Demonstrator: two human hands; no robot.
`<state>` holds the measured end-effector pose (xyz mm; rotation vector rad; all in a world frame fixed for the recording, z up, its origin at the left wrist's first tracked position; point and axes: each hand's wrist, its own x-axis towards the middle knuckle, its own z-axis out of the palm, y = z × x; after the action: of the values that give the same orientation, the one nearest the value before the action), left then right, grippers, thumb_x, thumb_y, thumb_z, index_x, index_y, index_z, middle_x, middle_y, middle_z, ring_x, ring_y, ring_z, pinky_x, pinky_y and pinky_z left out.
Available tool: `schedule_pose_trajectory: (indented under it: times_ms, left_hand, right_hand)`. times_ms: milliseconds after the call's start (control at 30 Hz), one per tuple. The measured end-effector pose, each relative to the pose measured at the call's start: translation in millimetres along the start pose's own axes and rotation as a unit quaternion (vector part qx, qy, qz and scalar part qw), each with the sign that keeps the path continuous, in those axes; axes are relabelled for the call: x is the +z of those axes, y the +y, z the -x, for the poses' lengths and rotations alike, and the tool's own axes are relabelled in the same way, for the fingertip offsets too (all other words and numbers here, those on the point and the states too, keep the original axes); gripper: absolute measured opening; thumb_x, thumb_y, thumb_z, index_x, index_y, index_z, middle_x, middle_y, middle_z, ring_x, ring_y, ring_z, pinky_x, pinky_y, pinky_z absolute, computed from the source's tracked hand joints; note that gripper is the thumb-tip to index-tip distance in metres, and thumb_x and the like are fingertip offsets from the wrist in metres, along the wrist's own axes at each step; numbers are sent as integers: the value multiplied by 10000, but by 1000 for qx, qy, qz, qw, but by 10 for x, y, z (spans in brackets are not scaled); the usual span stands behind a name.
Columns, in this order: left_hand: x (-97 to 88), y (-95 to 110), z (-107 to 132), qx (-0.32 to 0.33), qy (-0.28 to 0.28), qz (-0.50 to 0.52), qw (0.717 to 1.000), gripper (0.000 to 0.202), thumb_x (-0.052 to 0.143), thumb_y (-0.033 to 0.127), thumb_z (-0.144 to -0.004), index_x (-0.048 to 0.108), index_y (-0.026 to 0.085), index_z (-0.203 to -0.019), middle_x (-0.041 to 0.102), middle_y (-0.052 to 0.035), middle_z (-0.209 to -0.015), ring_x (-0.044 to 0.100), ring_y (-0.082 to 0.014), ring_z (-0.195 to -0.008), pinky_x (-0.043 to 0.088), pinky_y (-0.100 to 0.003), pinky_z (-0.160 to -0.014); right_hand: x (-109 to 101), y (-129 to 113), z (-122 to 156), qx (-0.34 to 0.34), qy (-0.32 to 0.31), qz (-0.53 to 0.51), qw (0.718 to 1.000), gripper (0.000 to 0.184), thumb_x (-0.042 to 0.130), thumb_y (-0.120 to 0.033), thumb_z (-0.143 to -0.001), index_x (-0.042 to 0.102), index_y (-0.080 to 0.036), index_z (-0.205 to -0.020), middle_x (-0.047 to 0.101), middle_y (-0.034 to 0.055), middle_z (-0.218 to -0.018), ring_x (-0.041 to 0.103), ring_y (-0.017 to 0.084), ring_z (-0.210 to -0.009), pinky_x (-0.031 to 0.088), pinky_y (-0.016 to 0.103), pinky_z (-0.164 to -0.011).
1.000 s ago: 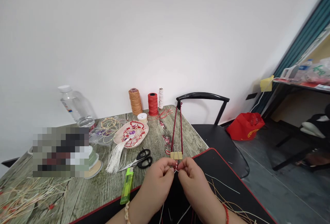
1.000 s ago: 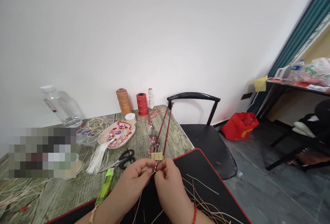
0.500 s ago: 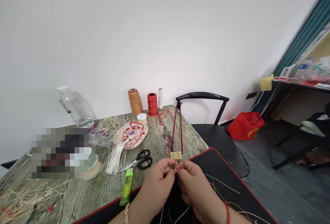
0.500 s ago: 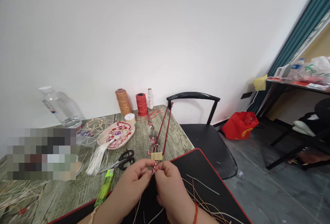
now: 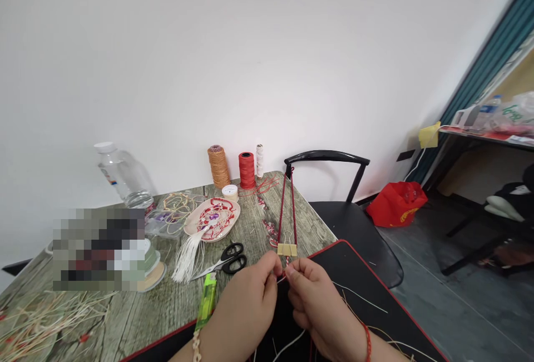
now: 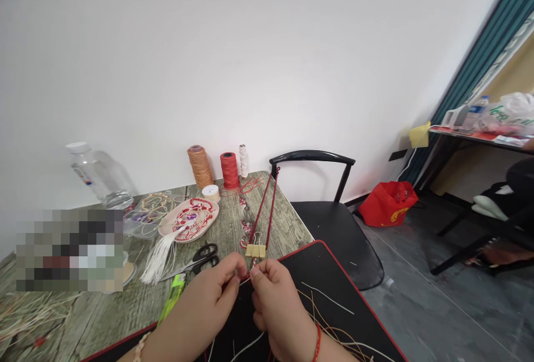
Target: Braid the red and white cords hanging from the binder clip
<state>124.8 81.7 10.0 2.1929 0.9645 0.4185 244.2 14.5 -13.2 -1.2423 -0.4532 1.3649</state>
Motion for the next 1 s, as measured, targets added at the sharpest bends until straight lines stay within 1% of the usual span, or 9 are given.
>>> schedule_pose_trajectory:
  times_ms: [167, 333, 500, 567, 667, 767, 833, 900, 1000]
  left_hand:
    - [-105, 47, -5, -18, -27, -49, 998, 223, 437, 199, -844, 656, 241, -825, 670, -4, -713, 588, -178, -645, 320, -271, -594]
    - [-16, -6, -69, -76, -116, 93, 986, 191, 508, 257, -790, 670, 201, -876, 566, 41, -522, 491, -139, -472, 299, -242, -489]
    - [75, -44, -129, -103, -101, 164, 976, 171, 494, 301, -795, 590, 181, -720, 463, 64, -460, 428, -130, -450, 293, -244, -484]
    - [46, -39, -128, -79, -74, 150, 983, 148, 492, 290, -797, 558, 194, -705, 501, 42, -552, 483, -150, -553, 354, -256, -555]
    - [-53, 6, -88, -24, -10, 80, 996, 136, 498, 236, -788, 545, 197, -667, 585, -29, -846, 539, -203, -843, 412, -325, -792]
    - [-174, 115, -6, -7, 48, -12, 999, 195, 455, 200, -822, 556, 192, -656, 564, -80, -1125, 471, -273, -1095, 355, -436, -952]
    - [-234, 205, 64, 29, 60, -66, 996, 237, 415, 209, -871, 580, 201, -702, 538, -87, -1221, 429, -299, -1175, 343, -477, -973]
    - [-249, 273, 143, 74, -27, -94, 992, 221, 435, 227, -888, 611, 217, -754, 605, -94, -1104, 504, -302, -1093, 377, -497, -941]
    - [-173, 292, 298, 82, -219, -67, 970, 136, 572, 276, -870, 657, 204, -792, 663, -85, -844, 618, -274, -853, 478, -480, -829]
  right_hand:
    - [-16, -15, 4, -7, -19, -13, 1000, 385, 653, -525, -719, 423, -219, -764, 248, -144, -456, 139, 30, -400, 47, 205, -385]
    - [-13, -15, 14, -1, -13, -14, 1000, 389, 661, -517, -707, 416, -219, -756, 269, -143, -449, 134, 23, -392, 47, 208, -387]
    - [-16, -11, 2, -3, -10, -7, 1000, 376, 649, -501, -719, 394, -226, -745, 281, -142, -441, 134, 23, -385, 44, 210, -384]
    - [-30, 2, -10, -6, -8, -3, 1000, 355, 633, -489, -736, 392, -228, -751, 272, -144, -439, 133, 26, -384, 48, 210, -385]
    - [-50, 25, -28, 0, 7, 3, 1000, 324, 615, -456, -752, 383, -231, -753, 280, -142, -443, 147, 29, -384, 51, 210, -387]
    - [-66, 44, -45, 12, 18, 6, 1000, 292, 599, -406, -763, 366, -231, -737, 275, -141, -442, 156, 30, -381, 48, 210, -391]
    - [-76, 53, -53, 8, 13, 7, 1000, 268, 591, -381, -770, 376, -226, -731, 297, -136, -443, 163, 27, -374, 50, 209, -389]
    - [-84, 60, -55, -1, 2, 12, 1000, 247, 579, -376, -786, 398, -217, -736, 383, -117, -450, 171, 21, -356, 53, 213, -380]
    - [-93, 62, -47, -1, -11, 12, 1000, 231, 551, -378, -829, 417, -206, -753, 542, -53, -500, 181, 16, -341, 45, 217, -374]
